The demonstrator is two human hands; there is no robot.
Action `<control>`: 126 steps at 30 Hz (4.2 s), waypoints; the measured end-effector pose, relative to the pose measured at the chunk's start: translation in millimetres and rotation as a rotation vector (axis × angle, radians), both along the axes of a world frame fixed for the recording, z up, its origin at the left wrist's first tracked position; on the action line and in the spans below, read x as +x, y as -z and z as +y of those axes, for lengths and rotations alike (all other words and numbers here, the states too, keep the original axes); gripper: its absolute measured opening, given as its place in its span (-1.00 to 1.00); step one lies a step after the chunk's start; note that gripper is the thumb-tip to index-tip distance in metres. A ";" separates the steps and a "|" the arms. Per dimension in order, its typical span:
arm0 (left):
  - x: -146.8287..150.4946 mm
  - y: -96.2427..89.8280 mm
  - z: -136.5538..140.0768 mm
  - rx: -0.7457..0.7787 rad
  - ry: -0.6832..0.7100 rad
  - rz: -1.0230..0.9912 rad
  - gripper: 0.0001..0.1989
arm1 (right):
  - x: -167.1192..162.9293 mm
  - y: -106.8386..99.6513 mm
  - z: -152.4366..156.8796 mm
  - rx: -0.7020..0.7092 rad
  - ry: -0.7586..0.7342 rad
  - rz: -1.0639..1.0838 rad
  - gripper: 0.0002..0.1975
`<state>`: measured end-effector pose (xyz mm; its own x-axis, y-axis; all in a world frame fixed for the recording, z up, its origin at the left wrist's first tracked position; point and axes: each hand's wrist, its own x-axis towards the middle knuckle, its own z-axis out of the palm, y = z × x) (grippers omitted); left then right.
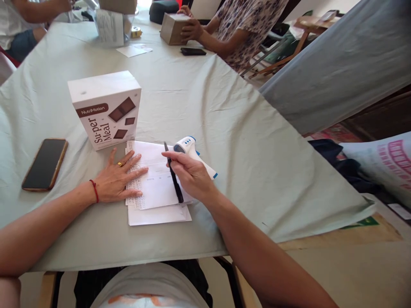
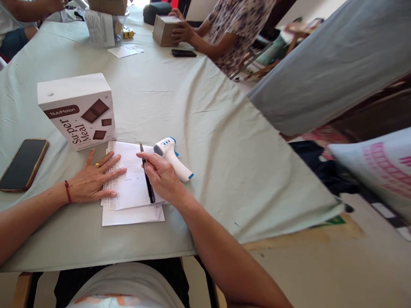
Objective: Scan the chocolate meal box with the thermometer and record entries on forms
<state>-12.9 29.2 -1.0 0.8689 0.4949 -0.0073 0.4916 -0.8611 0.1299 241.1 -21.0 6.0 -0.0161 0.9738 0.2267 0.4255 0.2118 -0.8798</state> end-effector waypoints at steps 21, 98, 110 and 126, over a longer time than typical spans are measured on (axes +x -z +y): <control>37.8 -22.8 -3.6 0.077 -0.047 -0.001 -0.40 | 11.3 -61.0 46.9 0.304 0.054 0.268 -0.67; 72.3 -36.9 -10.9 -0.010 -0.458 0.279 -0.27 | -55.7 30.8 99.7 0.091 0.129 0.156 -0.93; 73.9 -36.0 -10.3 0.008 -0.450 0.297 -0.28 | -56.7 29.5 98.4 0.090 0.129 0.152 -0.94; 73.7 -37.2 -10.3 -0.006 -0.449 0.297 -0.28 | -56.5 29.2 98.0 0.091 0.140 0.124 -0.94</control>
<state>60.8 18.9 36.1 0.5319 0.8166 -0.2240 0.8276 -0.5573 -0.0667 184.6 77.0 -23.2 0.1510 0.9401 0.3057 0.3460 0.2395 -0.9071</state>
